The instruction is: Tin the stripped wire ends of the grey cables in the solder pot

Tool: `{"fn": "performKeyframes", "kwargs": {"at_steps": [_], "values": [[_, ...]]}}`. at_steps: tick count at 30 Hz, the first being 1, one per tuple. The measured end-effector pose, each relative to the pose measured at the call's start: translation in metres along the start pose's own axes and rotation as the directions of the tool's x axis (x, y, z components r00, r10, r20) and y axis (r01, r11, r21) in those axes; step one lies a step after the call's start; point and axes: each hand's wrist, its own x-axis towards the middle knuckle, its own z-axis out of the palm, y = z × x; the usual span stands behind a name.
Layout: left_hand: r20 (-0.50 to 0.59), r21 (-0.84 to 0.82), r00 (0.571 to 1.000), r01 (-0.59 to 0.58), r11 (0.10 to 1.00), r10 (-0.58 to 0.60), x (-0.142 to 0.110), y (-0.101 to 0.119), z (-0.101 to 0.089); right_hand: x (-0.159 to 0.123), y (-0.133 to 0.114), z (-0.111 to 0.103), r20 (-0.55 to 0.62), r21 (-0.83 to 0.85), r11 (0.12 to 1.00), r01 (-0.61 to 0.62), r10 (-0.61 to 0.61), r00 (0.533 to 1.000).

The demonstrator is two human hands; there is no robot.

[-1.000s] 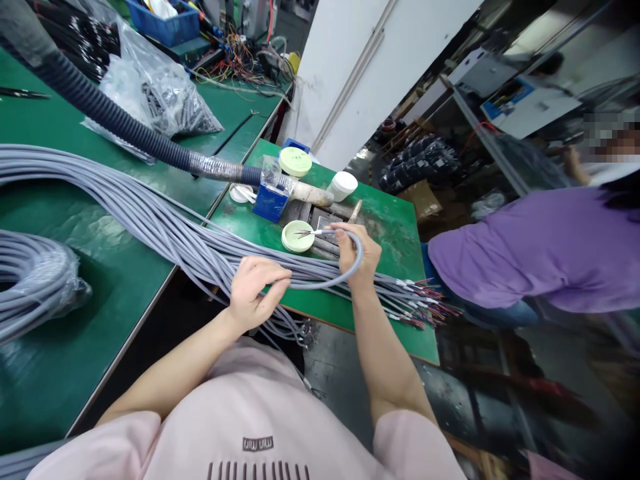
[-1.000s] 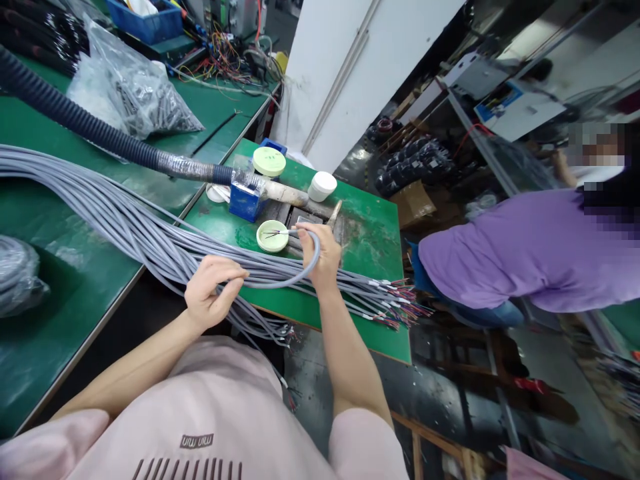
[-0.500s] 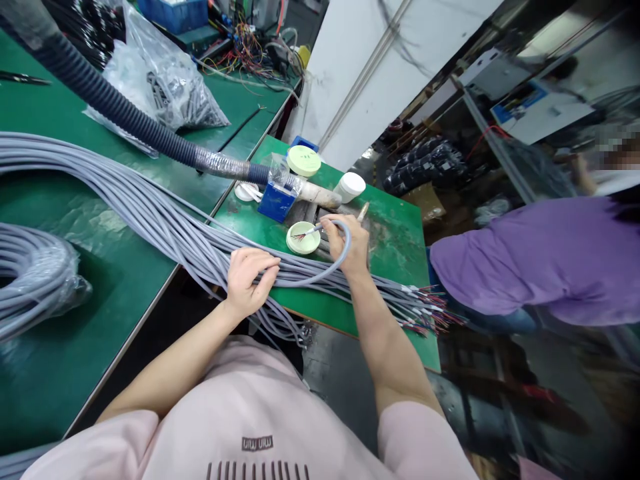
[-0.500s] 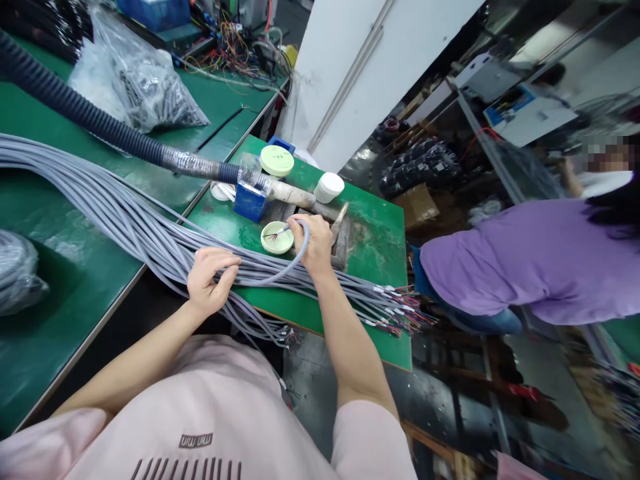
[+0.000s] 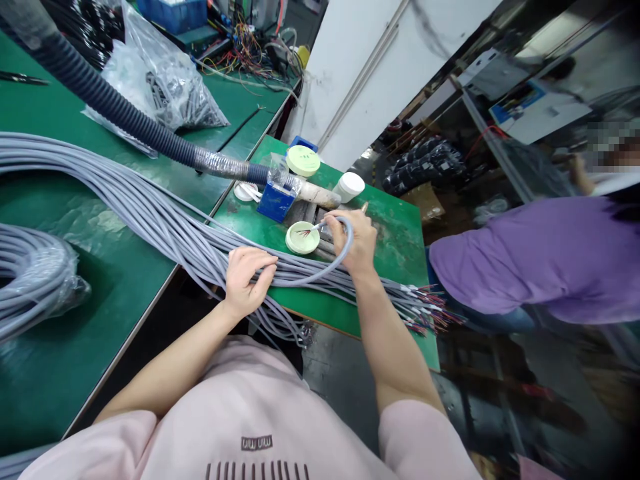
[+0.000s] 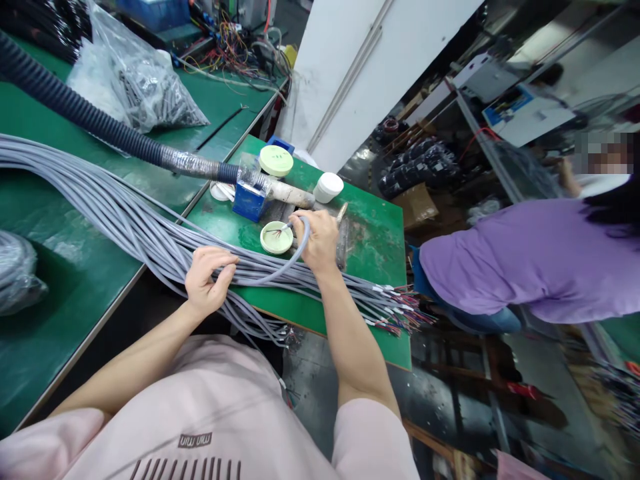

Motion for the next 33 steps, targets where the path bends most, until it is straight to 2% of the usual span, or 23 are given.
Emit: {"fn": "performKeyframes", "kwargs": {"at_steps": [4,7,12,16,22,28,31,33], "values": [[-0.018,0.009,1.0,0.026,1.0,-0.026,-0.001,-0.002,0.001,0.007,0.007,-0.021,-0.085,-0.12,0.993,-0.005,-0.006,0.996],[-0.046,-0.009,0.999,0.001,1.0,-0.002,0.0,-0.002,0.002,0.012,0.025,-0.025,-0.103,-0.204,0.978,-0.051,0.03,0.994],[-0.062,-0.02,0.998,-0.025,0.999,0.024,0.002,-0.001,0.004,0.018,0.061,-0.014,-0.067,-0.264,0.954,-0.141,0.127,0.99],[-0.049,0.004,0.999,-0.02,1.0,0.02,0.002,-0.002,0.005,0.021,0.076,-0.002,-0.051,-0.279,0.942,-0.189,0.181,0.982],[-0.048,0.012,0.998,-0.037,0.999,0.038,0.003,-0.002,0.006,0.021,0.087,0.007,-0.056,-0.3,0.936,-0.183,0.174,0.983],[-0.02,0.045,0.999,-0.027,0.999,0.028,0.002,-0.003,0.006,0.018,0.094,0.015,-0.01,-0.319,0.929,-0.186,0.193,0.981],[-0.015,0.035,0.999,-0.03,0.999,0.03,0.001,-0.003,0.005,0.017,0.09,0.01,0.004,-0.294,0.932,-0.213,0.224,0.975],[-0.007,0.031,1.0,-0.029,0.999,0.03,0.001,-0.003,0.005,0.012,0.08,-0.002,-0.012,-0.247,0.948,-0.202,0.205,0.979]]}}
